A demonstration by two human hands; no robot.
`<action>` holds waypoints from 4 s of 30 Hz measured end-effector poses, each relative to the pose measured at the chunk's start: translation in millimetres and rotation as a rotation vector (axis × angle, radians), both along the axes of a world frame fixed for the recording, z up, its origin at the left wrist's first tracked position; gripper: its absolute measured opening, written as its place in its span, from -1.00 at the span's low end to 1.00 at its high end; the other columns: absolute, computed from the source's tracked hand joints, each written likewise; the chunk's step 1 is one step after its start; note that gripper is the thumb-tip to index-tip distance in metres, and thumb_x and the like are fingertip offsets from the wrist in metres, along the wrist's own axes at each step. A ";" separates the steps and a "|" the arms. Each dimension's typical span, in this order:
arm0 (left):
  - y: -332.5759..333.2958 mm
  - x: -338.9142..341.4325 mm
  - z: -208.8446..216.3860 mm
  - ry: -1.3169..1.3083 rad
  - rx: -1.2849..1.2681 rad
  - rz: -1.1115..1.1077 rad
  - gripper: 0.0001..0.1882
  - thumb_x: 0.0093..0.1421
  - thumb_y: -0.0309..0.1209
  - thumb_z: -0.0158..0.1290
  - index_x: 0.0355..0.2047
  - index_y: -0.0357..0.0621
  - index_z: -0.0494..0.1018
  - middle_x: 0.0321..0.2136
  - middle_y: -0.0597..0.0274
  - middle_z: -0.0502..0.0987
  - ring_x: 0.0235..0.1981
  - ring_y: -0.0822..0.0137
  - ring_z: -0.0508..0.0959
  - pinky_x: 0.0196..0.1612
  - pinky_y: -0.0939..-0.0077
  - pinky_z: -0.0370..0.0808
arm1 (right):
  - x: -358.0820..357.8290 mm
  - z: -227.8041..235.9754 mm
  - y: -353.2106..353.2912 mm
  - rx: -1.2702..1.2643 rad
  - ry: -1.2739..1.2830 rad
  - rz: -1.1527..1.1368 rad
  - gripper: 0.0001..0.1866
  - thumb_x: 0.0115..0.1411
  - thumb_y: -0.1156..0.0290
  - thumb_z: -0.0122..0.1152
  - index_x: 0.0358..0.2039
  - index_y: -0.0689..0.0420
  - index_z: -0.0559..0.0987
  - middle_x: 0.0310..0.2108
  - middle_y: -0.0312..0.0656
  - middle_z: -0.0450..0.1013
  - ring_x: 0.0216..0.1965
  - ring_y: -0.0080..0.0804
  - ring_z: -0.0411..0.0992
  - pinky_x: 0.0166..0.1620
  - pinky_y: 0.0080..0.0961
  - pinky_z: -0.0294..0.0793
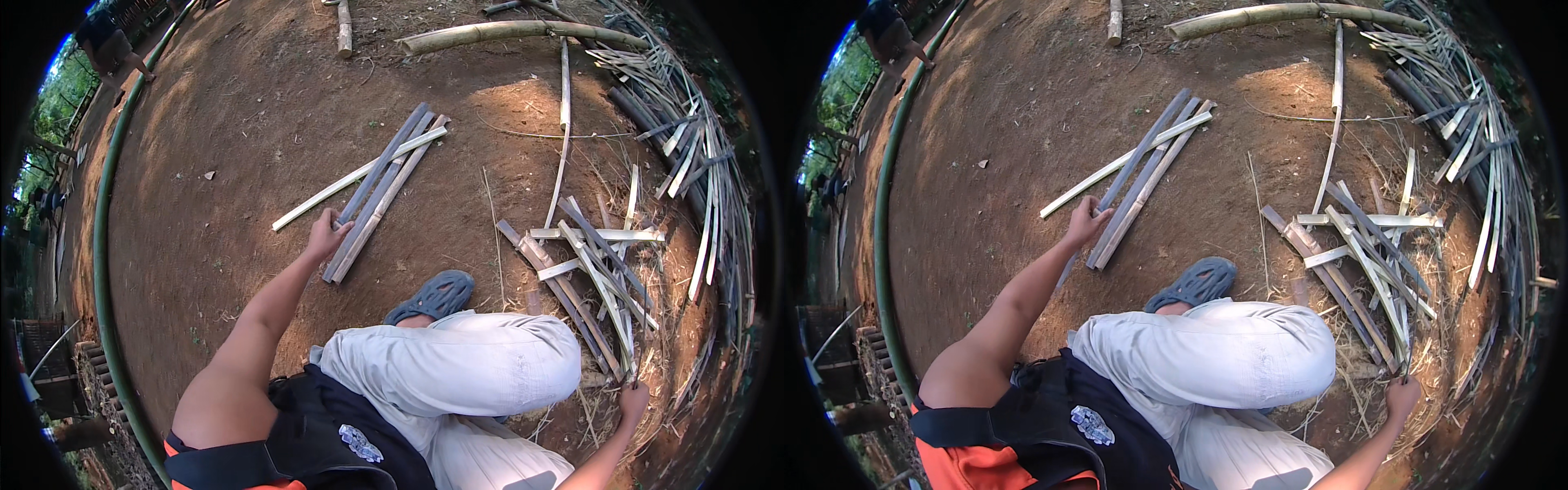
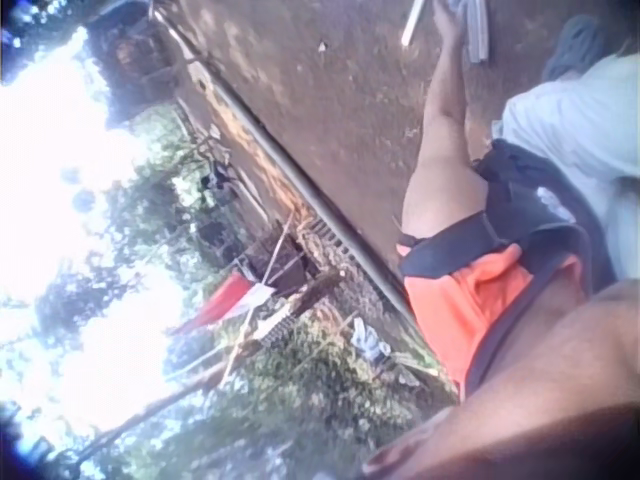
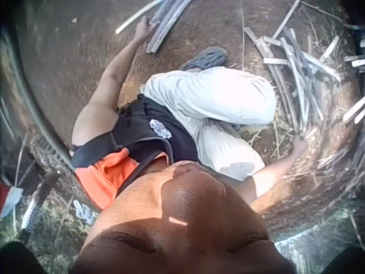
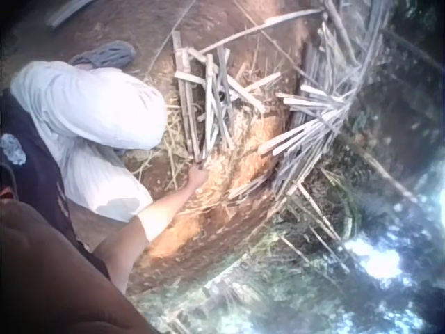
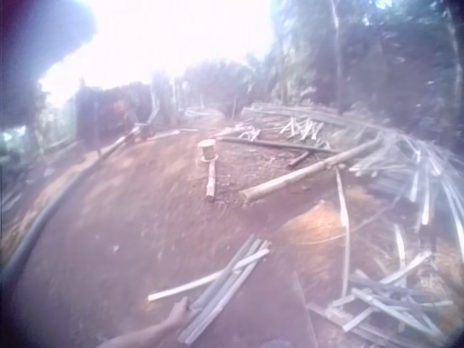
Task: The person sits on the ground and uses a machete to shave and split thin strips of bamboo. They repeatedly hold the bamboo piece and scrape the blade along it to create fine shavings and separate the material into thinner slats.
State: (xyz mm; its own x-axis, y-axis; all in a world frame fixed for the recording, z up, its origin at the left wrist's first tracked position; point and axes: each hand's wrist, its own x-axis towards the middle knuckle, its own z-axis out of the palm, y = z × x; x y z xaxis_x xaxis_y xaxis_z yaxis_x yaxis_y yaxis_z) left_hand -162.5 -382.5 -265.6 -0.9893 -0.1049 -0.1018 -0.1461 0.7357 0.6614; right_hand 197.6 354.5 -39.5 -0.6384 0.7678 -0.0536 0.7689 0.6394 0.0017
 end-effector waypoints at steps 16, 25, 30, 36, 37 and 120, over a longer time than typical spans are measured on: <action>225.0 67.1 27.4 0.144 0.173 -0.629 -0.66 0.36 -0.15 0.01 -0.33 -0.13 0.61 -0.36 0.05 0.60 -0.30 -0.01 0.62 -0.24 0.09 0.57 | 29.5 101.2 -142.6 0.226 -0.042 0.063 -0.62 0.12 0.27 0.24 -0.11 0.24 0.66 -0.23 0.22 0.58 -0.21 0.22 0.54 -0.12 -0.02 0.51; 303.6 99.5 27.4 -0.757 0.061 -1.039 -0.35 0.40 0.17 -0.22 -0.11 -0.10 0.64 -0.18 -0.18 0.64 -0.06 -0.13 0.61 0.05 0.05 0.48 | 66.1 88.3 -173.0 0.026 -0.135 -0.190 -0.84 -0.04 0.50 0.33 -0.46 0.25 0.52 -0.54 0.09 0.50 -0.42 0.17 0.50 -0.31 0.03 0.41; 233.2 124.3 62.8 -1.054 0.074 -0.922 -0.13 0.41 0.28 -0.38 0.26 -0.29 0.35 0.17 -0.12 0.47 0.13 0.06 0.53 0.17 0.30 0.41 | 81.7 91.2 -186.3 0.043 -0.113 -0.200 -0.87 -0.03 0.51 0.29 -0.47 0.23 0.52 -0.57 0.06 0.47 -0.46 0.16 0.47 -0.32 0.01 0.42; 262.5 54.4 111.4 -1.351 -0.459 -1.091 -0.35 0.39 0.16 -0.15 0.11 -0.15 0.49 -0.35 0.07 0.69 -0.35 0.10 0.70 -0.26 0.23 0.61 | 83.2 98.0 -184.0 -0.079 -0.139 -0.252 -0.89 -0.01 0.50 0.25 -0.50 0.24 0.51 -0.60 0.11 0.45 -0.48 0.17 0.49 -0.37 0.01 0.42; 279.2 43.6 105.7 -0.851 -0.467 -1.196 -0.44 0.35 0.08 -0.06 0.04 -0.14 0.52 -0.49 0.09 0.66 -0.42 0.02 0.68 -0.28 0.18 0.61 | 81.8 99.8 -183.5 -0.074 -0.137 -0.268 -0.89 -0.01 0.49 0.25 -0.49 0.23 0.51 -0.59 0.11 0.46 -0.47 0.16 0.50 -0.36 0.01 0.44; 489.6 119.7 556.6 0.267 -1.497 -1.326 -0.50 0.24 0.00 0.22 -0.57 -0.20 0.53 -0.71 0.37 0.40 -0.71 0.53 0.32 -0.68 0.63 0.28 | -44.4 -197.9 -327.9 -0.628 0.760 -0.482 -0.53 0.49 0.16 -0.18 -0.26 0.28 0.59 -0.47 0.22 0.52 -0.34 0.29 0.51 -0.24 0.08 0.43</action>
